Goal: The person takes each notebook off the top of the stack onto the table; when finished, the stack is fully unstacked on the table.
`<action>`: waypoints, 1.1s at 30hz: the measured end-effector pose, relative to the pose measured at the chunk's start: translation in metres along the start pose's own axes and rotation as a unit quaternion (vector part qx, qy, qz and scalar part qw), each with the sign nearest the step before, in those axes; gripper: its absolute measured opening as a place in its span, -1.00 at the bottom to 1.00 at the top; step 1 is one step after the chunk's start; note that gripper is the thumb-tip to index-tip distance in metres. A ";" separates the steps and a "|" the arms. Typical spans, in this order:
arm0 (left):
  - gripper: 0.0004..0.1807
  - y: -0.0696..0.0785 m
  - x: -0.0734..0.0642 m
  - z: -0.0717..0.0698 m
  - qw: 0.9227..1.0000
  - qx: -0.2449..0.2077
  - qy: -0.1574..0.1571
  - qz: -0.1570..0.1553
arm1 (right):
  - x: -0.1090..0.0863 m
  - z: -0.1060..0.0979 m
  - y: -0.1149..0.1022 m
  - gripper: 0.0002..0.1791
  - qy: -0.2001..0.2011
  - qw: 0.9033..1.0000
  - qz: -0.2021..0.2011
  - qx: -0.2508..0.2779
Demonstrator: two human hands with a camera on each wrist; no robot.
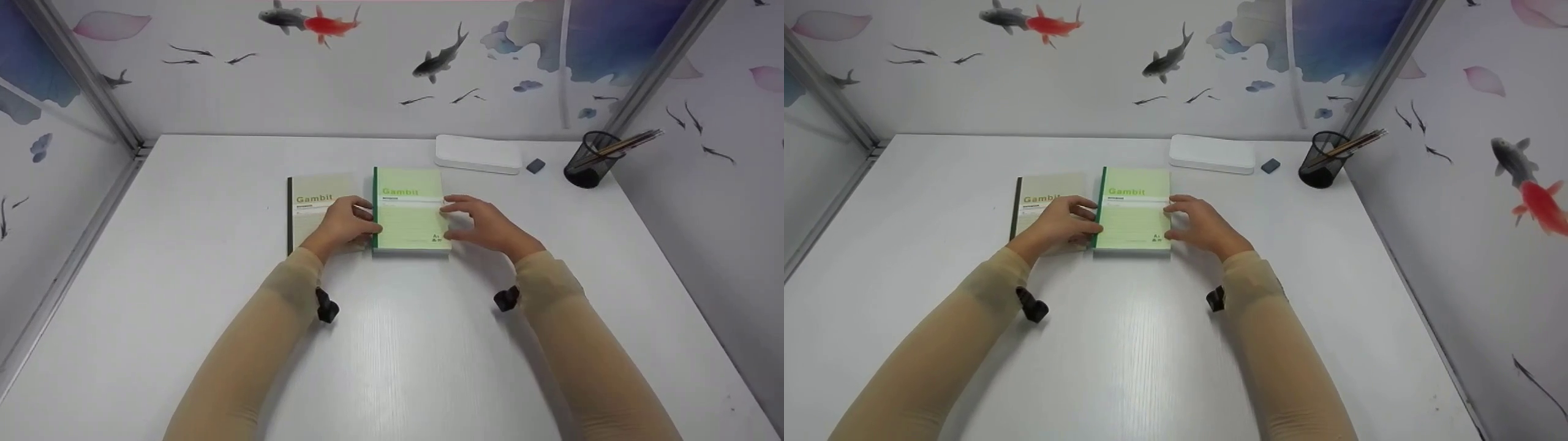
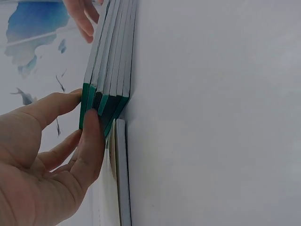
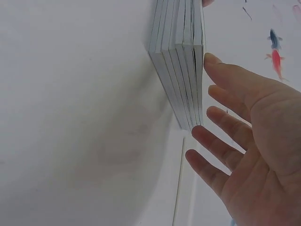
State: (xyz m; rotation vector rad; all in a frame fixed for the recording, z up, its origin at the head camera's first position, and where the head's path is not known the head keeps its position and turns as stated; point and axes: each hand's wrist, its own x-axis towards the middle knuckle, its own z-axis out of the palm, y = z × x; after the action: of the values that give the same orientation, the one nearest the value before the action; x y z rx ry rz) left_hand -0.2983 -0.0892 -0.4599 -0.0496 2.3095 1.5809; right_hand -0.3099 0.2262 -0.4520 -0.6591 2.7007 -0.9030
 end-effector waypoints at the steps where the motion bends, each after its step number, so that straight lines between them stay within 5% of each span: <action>1: -0.35 0.000 0.000 0.000 1.000 -0.003 0.001 -0.003 | 0.000 0.000 0.001 -0.39 0.000 1.000 0.001 0.002; 12: -0.40 -0.002 -0.003 -0.005 0.999 -0.019 0.018 -0.030 | -0.002 0.002 0.003 -0.42 -0.011 1.000 0.012 -0.002; 26: -0.18 -0.010 -0.004 -0.024 0.987 -0.143 -0.046 -0.055 | -0.003 0.000 -0.002 -0.45 -0.030 0.999 0.023 -0.027; 33: -0.20 -0.021 -0.011 -0.033 0.983 -0.172 -0.056 -0.036 | -0.001 0.000 -0.003 -0.45 -0.034 0.998 0.030 -0.041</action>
State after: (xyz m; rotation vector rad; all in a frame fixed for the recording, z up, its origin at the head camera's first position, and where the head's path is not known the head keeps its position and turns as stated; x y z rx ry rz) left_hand -0.2920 -0.1288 -0.4651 -0.1222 1.9070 1.8764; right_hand -0.3083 0.2247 -0.4503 -0.6093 2.6924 -0.7453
